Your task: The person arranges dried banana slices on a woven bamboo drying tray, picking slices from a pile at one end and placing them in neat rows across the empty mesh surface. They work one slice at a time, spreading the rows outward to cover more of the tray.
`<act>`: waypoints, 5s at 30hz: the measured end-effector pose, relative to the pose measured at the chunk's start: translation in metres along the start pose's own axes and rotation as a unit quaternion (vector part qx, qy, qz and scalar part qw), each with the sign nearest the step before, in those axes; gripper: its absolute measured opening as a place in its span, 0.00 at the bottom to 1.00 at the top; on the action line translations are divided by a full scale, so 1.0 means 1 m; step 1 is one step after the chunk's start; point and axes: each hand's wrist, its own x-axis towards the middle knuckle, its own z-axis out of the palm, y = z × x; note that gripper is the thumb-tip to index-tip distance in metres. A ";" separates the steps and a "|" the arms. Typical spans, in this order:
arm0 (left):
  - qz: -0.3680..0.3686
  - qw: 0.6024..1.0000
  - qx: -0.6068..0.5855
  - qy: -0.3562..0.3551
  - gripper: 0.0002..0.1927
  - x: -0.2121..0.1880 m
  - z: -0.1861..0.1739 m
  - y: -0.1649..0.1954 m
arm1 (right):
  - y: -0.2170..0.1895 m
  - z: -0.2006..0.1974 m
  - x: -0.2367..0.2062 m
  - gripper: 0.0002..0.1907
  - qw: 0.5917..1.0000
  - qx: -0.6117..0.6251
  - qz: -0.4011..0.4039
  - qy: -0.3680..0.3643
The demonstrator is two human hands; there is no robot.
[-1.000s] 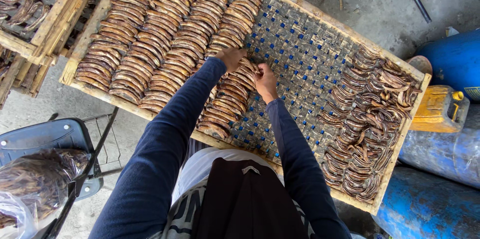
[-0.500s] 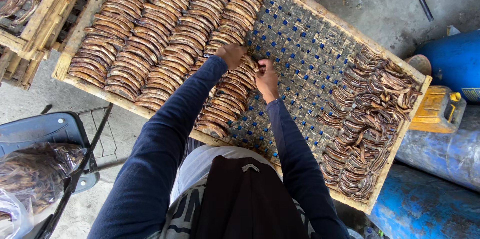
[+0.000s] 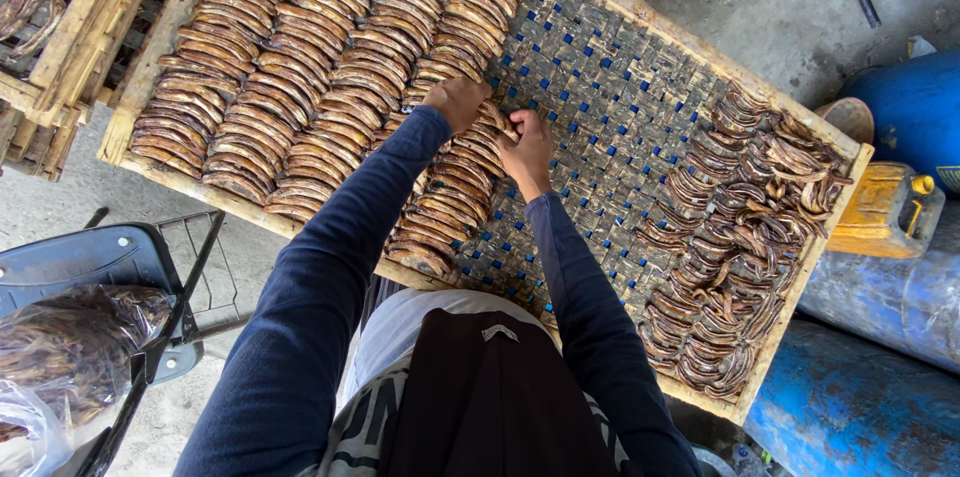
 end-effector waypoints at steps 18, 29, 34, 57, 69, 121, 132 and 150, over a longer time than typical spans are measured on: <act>0.126 0.981 -0.052 0.136 0.17 0.006 0.002 0.001 | 0.003 -0.005 0.026 0.13 0.997 0.025 -0.026 -0.062; 0.079 0.981 0.004 0.177 0.12 0.007 0.010 0.005 | -0.002 -0.009 0.024 0.13 0.997 0.002 -0.064 -0.047; 0.054 0.983 0.055 0.165 0.14 0.007 0.010 0.008 | 0.004 -0.011 0.035 0.10 0.998 -0.001 -0.014 -0.067; -0.150 0.976 -0.073 0.137 0.13 -0.018 0.014 -0.014 | 0.015 -0.008 0.013 0.06 0.991 0.017 -0.105 0.081; -0.080 0.975 -0.070 0.195 0.09 0.001 0.041 0.002 | 0.014 -0.007 0.015 0.17 0.992 -0.044 -0.116 0.037; -0.003 0.954 0.004 0.300 0.16 0.014 0.022 -0.004 | 0.016 -0.005 -0.013 0.15 0.974 -0.116 -0.187 0.046; 0.113 0.900 -0.033 0.420 0.08 0.004 0.062 -0.009 | 0.053 -0.018 -0.042 0.10 0.980 -0.009 -0.187 0.070; 0.303 0.934 -0.030 0.187 0.16 -0.001 0.203 0.228 | 0.298 -0.254 -0.127 0.39 0.980 -0.163 -0.074 -0.084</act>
